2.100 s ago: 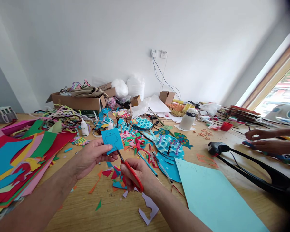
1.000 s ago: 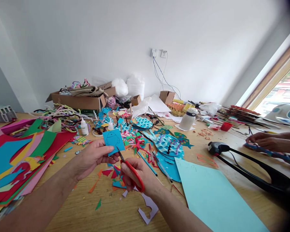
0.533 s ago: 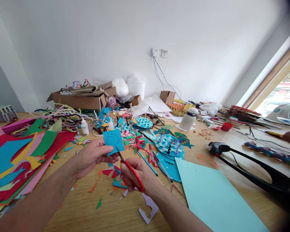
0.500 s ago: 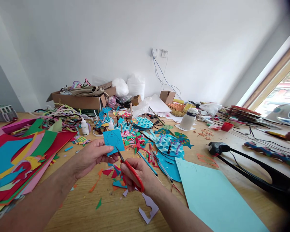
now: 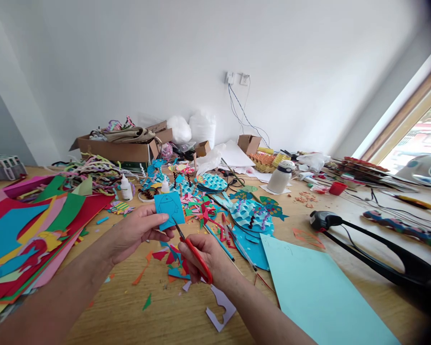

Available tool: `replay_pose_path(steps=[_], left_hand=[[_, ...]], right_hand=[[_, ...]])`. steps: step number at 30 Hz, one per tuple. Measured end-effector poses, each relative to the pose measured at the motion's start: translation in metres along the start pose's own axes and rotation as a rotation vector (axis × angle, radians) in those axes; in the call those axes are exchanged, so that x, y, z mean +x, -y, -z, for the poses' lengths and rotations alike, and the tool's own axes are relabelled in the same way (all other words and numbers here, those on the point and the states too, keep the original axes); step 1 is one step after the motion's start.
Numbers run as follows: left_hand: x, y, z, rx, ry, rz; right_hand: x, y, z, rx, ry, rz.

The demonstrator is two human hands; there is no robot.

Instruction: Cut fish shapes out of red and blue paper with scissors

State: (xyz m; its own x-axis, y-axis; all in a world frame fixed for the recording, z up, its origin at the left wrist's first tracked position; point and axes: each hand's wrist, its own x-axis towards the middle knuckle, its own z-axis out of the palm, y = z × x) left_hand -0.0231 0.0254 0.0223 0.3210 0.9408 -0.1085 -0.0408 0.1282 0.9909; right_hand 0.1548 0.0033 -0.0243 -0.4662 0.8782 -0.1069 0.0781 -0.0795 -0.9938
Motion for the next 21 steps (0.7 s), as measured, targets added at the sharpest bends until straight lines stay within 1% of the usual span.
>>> replay_pose_path(steps=[5, 9, 21], left_hand=[[0.0018, 0.0021, 0.0010, -0.013, -0.020, -0.018], [0.0001, 0.0010, -0.0021, -0.016, -0.021, -0.019], [0.0022, 0.0024, -0.0020, -0.022, -0.007, -0.027]], right_hand=[[0.0005, -0.0002, -0.0002, -0.024, -0.003, -0.014], [0.0007, 0.0005, -0.0001, -0.003, 0.005, 0.014], [0.0008, -0.0012, 0.0004, -0.024, -0.014, -0.006]])
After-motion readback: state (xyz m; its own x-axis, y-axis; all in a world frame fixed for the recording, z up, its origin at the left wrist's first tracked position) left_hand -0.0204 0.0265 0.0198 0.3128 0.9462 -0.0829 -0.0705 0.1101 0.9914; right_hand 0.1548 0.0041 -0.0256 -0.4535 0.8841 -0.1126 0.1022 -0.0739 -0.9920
